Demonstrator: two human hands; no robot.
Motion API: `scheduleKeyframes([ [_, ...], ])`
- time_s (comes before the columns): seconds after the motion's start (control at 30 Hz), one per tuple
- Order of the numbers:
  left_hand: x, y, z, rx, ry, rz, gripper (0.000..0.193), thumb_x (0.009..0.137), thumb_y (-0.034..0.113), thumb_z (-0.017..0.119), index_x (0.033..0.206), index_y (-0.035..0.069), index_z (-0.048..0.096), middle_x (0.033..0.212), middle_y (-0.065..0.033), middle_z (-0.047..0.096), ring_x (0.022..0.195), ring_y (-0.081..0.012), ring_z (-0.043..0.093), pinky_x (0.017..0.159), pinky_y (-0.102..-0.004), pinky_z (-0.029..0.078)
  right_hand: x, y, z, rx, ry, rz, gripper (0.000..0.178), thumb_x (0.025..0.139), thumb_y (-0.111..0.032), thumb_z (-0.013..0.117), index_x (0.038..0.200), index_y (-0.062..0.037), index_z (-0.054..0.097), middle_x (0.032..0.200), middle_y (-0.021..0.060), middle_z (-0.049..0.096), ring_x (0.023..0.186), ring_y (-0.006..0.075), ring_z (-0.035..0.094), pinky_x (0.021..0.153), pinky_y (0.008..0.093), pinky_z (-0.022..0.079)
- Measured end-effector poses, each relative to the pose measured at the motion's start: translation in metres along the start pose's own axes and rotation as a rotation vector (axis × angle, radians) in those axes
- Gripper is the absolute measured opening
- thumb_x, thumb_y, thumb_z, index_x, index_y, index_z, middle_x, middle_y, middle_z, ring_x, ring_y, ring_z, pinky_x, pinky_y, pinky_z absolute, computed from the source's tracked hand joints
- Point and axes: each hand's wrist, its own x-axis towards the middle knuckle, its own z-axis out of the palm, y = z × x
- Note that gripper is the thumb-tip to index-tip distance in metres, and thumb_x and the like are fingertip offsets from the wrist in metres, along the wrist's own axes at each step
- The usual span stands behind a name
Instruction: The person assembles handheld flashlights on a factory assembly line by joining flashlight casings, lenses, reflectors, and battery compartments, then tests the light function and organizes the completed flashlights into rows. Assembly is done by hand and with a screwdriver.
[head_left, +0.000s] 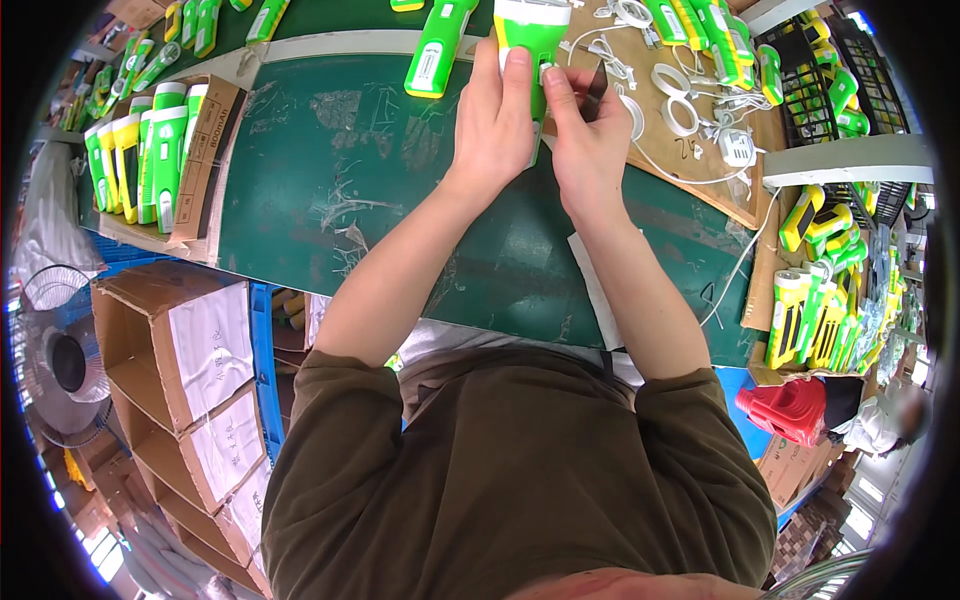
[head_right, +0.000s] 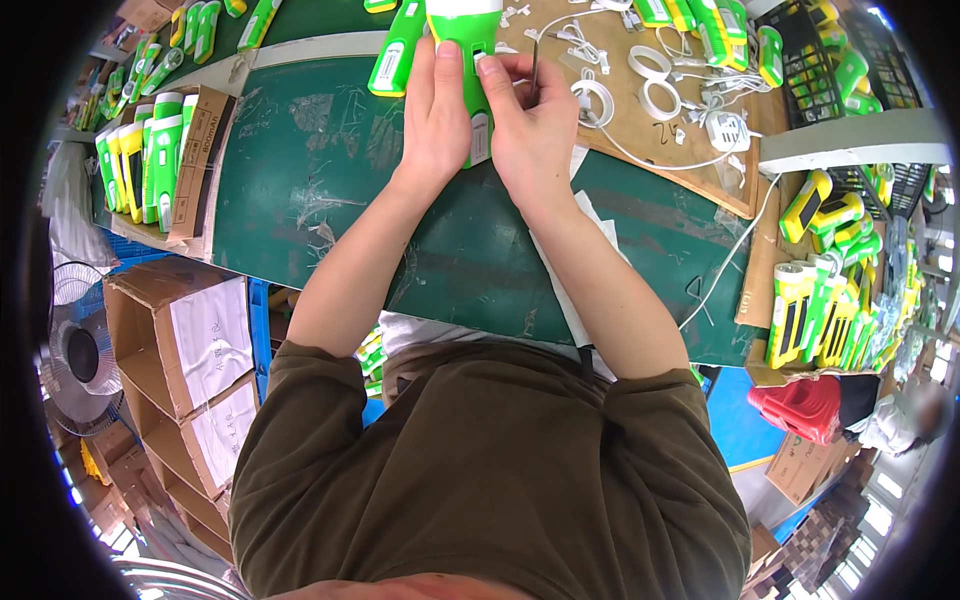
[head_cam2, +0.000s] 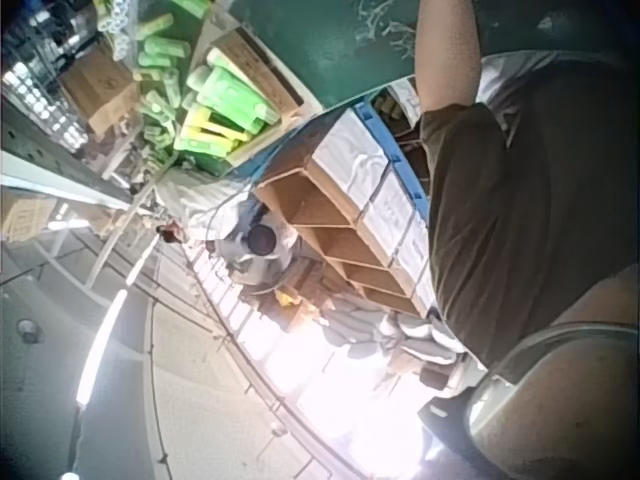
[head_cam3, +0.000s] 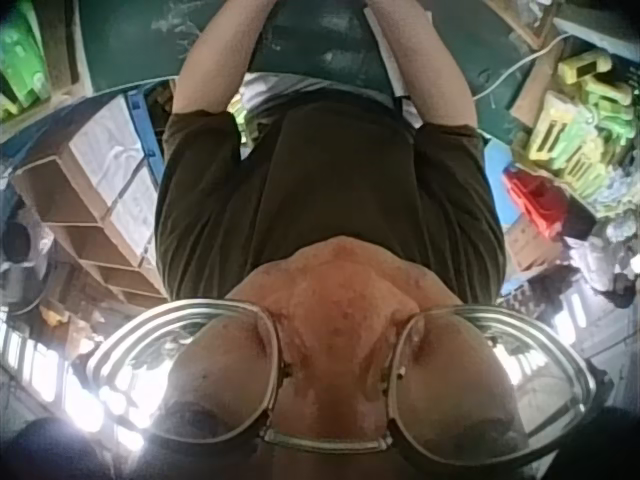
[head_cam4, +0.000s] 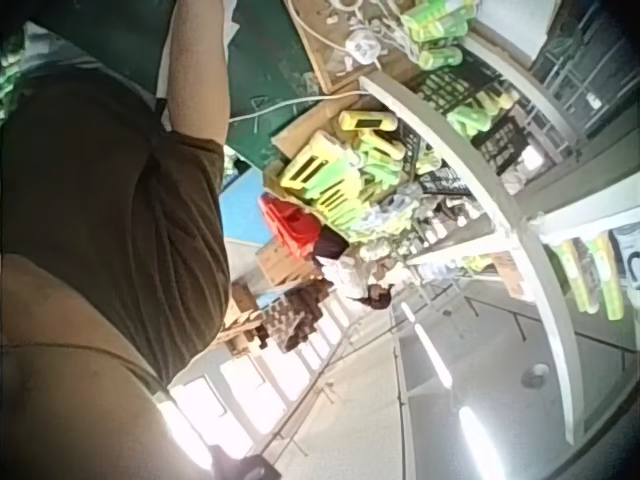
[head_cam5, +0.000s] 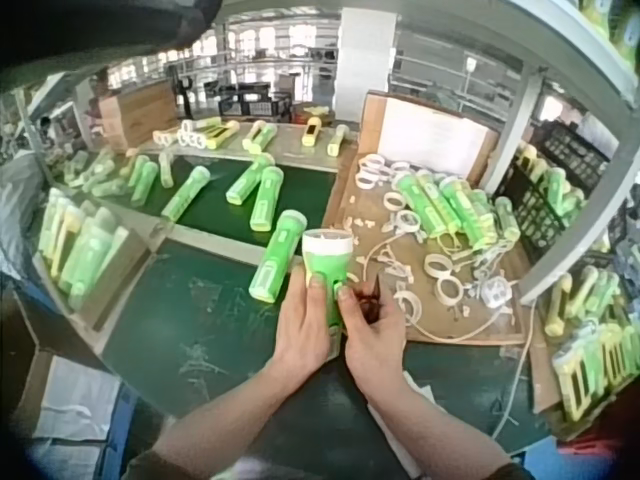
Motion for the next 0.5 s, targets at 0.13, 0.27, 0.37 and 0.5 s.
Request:
scheduleKeyframes([
  [0.13,-0.001,-0.005,0.001,-0.007,-0.001,-0.002,0.042,0.102,0.039,0.033,0.117,0.002,0.043,0.089,-0.0206,0.065,0.077,-0.0384,0.064,0.068,-0.0437,0.048,-0.001,0.005,0.006,0.073,0.008,-0.004,0.019,0.09,-0.019,0.068,0.091,-0.0008,0.06,0.073,-0.0022,0.056,0.061,0.0027,0.044,0.054,0.0204,0.037],
  [0.27,-0.006,0.006,0.003,0.043,-0.002,-0.044,0.04,0.104,0.032,0.029,0.121,0.002,0.048,0.104,-0.0128,0.063,0.093,-0.0229,0.061,0.083,-0.0359,0.048,-0.004,0.016,0.014,0.212,0.039,-0.065,0.018,0.092,-0.018,0.065,0.092,-0.0018,0.057,0.077,-0.0002,0.059,0.067,0.005,0.049,0.06,0.0212,0.04],
  [0.37,-0.006,0.007,0.002,0.058,-0.011,-0.071,0.039,0.104,0.032,0.029,0.121,0.001,0.048,0.103,-0.0121,0.063,0.092,-0.0231,0.061,0.083,-0.0362,0.048,-0.003,0.022,0.013,0.268,0.019,-0.094,0.017,0.093,-0.017,0.065,0.092,-0.0023,0.055,0.08,0.001,0.059,0.07,0.0059,0.051,0.064,0.0216,0.041],
  [0.5,-0.005,0.002,0.002,0.051,-0.002,-0.043,0.039,0.104,0.032,0.029,0.12,0.001,0.048,0.101,-0.0113,0.062,0.091,-0.0222,0.06,0.082,-0.0353,0.048,-0.003,0.023,0.013,0.305,0.015,-0.139,0.016,0.092,-0.013,0.066,0.092,-0.0024,0.055,0.081,0.0013,0.06,0.071,0.0059,0.051,0.065,0.0219,0.041],
])
